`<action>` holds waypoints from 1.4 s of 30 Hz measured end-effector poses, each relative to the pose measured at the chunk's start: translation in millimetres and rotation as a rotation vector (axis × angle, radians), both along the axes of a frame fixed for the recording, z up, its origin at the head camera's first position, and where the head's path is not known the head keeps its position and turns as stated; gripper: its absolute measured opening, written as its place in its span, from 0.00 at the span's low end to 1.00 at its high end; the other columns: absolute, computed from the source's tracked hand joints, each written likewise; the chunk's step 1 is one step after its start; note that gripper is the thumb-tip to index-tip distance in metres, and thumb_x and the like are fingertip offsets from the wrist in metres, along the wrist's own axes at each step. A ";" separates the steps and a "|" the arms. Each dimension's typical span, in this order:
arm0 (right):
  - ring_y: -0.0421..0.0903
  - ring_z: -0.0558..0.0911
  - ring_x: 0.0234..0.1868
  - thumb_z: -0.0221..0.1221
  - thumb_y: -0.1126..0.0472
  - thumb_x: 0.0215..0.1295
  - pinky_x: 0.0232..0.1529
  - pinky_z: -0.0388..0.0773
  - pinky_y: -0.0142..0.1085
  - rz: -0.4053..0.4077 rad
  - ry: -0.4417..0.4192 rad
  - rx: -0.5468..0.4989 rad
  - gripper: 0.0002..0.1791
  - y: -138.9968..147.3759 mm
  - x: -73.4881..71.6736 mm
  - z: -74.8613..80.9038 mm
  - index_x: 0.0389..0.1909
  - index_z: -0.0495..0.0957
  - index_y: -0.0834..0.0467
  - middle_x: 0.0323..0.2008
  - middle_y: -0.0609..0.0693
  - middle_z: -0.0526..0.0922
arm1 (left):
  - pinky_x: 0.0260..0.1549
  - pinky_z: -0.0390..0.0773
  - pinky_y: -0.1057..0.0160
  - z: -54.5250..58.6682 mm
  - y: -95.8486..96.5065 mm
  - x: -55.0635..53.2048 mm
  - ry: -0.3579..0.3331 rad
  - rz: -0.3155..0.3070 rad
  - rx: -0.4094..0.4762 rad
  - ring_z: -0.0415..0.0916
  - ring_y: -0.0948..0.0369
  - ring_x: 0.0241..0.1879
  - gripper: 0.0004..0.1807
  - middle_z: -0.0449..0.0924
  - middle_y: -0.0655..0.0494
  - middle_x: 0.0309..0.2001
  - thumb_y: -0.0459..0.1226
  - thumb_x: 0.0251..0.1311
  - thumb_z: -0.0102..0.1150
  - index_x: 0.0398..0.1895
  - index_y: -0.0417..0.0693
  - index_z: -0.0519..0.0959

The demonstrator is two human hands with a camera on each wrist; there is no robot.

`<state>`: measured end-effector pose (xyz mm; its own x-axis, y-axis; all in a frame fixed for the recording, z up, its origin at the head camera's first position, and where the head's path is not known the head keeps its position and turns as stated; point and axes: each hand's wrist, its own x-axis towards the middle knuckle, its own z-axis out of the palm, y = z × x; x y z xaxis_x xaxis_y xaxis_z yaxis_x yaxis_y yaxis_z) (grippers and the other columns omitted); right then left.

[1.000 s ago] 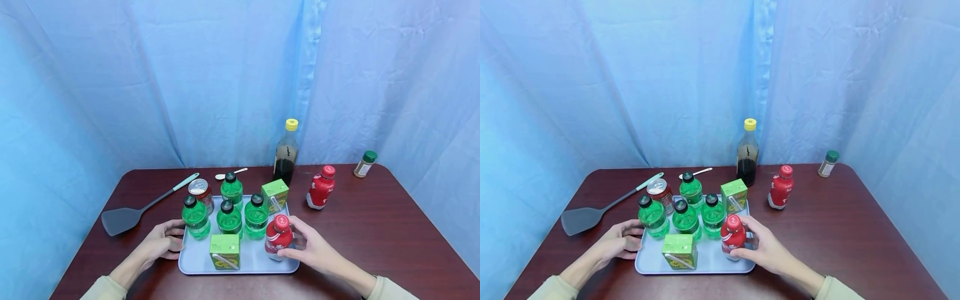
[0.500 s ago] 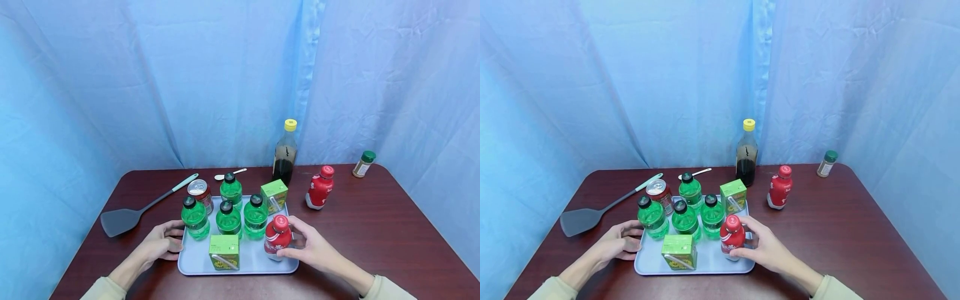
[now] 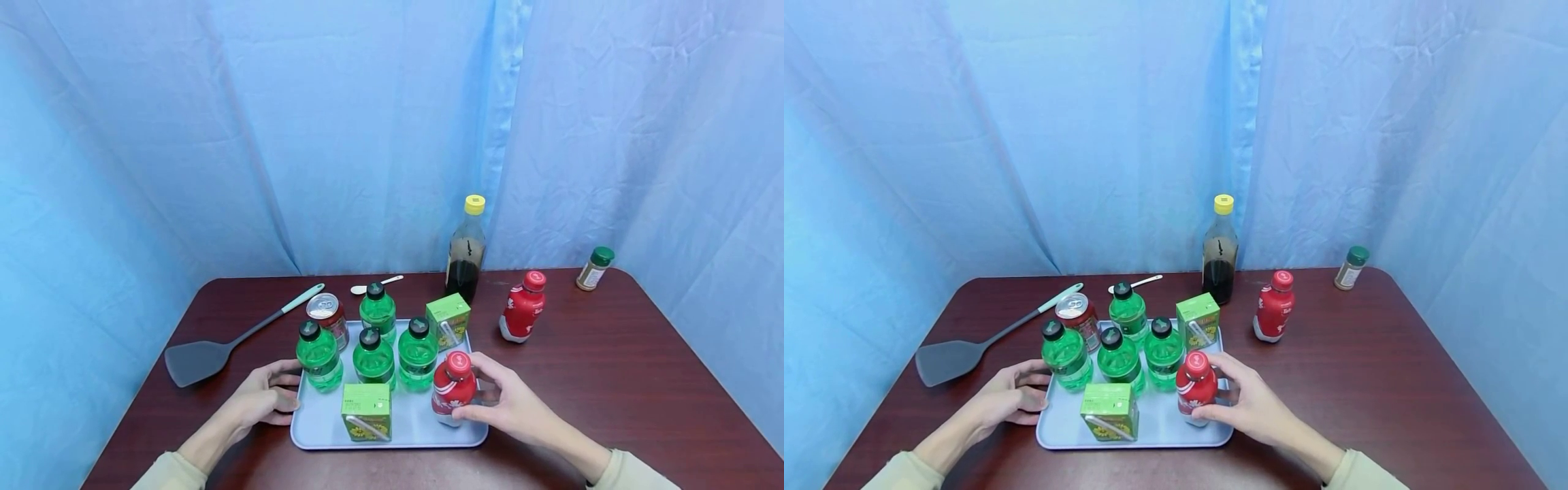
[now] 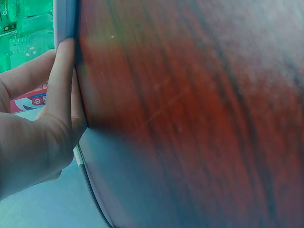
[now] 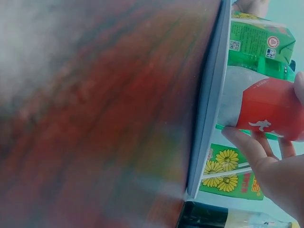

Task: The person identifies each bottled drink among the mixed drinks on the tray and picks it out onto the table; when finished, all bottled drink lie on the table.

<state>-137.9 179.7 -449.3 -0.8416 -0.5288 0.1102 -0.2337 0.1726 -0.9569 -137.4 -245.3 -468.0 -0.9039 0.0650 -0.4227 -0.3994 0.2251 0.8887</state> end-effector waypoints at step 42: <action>0.48 0.85 0.48 0.77 0.62 0.52 0.39 0.86 0.43 -0.108 0.033 0.170 0.39 71.6 -14.6 58.2 0.65 0.70 0.55 0.54 0.58 0.81 | 0.32 0.86 0.48 -0.7 1.4 -1.5 -0.011 0.037 -0.016 0.79 0.51 0.42 0.42 0.78 0.41 0.56 0.18 0.48 0.63 0.72 0.40 0.67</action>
<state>-152.5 251.3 -391.1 -0.8917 -0.4493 0.0551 -0.2356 0.3568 -0.9040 -138.9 -243.9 -468.7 -0.9008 0.0250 -0.4335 -0.4175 0.2245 0.8805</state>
